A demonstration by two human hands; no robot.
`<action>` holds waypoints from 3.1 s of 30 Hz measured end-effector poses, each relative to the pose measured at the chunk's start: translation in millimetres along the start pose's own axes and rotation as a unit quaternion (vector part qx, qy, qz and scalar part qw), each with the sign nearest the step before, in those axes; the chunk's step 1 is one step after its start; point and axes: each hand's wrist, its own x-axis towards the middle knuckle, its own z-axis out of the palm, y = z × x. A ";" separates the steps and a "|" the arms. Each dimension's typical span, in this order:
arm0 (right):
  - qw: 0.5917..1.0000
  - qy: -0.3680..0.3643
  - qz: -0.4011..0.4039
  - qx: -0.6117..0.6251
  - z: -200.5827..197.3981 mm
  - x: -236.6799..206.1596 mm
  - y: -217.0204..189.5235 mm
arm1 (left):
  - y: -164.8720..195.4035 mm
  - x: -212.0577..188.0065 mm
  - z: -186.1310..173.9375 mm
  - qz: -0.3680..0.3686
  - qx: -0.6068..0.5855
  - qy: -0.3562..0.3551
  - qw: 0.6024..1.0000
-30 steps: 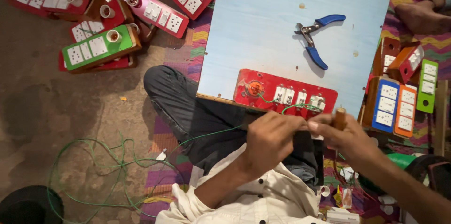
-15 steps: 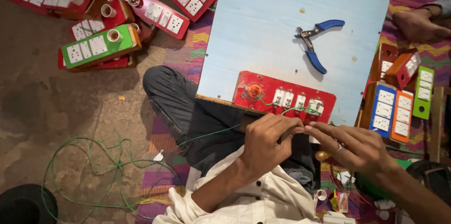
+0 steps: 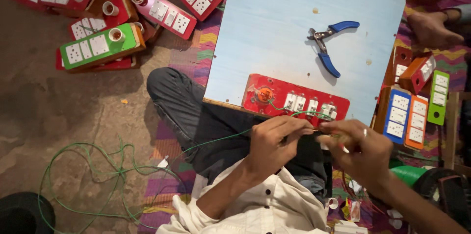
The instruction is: The person sits on the floor and wires a red electrical board with multiple sockets. They use pliers to strip green wires and a screwdriver to connect them to the terminals on the board. The person then flips the board over and continues working on the back side.
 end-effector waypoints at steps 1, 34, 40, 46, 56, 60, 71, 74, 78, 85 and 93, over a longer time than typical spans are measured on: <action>0.990 0.031 -0.123 -0.054 -1.2 4.9 -5.9 | 0.6 -0.3 1.1 -0.005 -0.007 -0.002 1.000; 0.987 0.009 0.089 -0.135 2.6 32.2 -27.9 | -12.3 2.4 -19.3 0.086 0.067 0.020 0.994; 0.992 0.112 0.025 -0.055 40.2 88.6 -45.5 | -23.2 -4.9 -12.1 -0.237 -0.394 -0.073 0.885; 0.989 0.110 0.092 -0.049 57.5 98.2 -47.6 | -47.5 -21.2 -11.3 -0.313 -0.426 -0.214 0.822; 0.986 0.122 0.100 -0.043 57.2 94.8 -45.8 | -59.8 -28.0 4.4 -0.289 -0.595 -0.121 0.740; 0.986 0.081 0.140 0.036 49.5 95.2 -39.9 | -30.0 -13.8 -12.0 -0.175 -0.208 -0.041 0.961; 0.875 0.210 -0.140 0.413 81.1 90.4 -33.8 | -37.0 -0.1 0.8 -0.022 0.125 0.207 0.970; 0.881 0.195 -0.126 0.411 98.6 86.7 -38.7 | -50.5 -2.1 7.6 -0.081 0.052 0.192 0.977; 0.896 0.164 -0.152 0.383 103.6 88.9 -42.9 | -58.1 -4.1 6.7 -0.074 0.019 0.182 0.980; 0.939 0.175 -0.223 0.192 80.5 99.6 -66.4 | -61.2 -3.5 8.6 -0.103 -0.058 0.208 0.971; 0.948 0.015 -0.115 0.296 51.5 107.6 -63.0 | -58.5 10.3 4.5 -0.104 0.041 0.210 0.971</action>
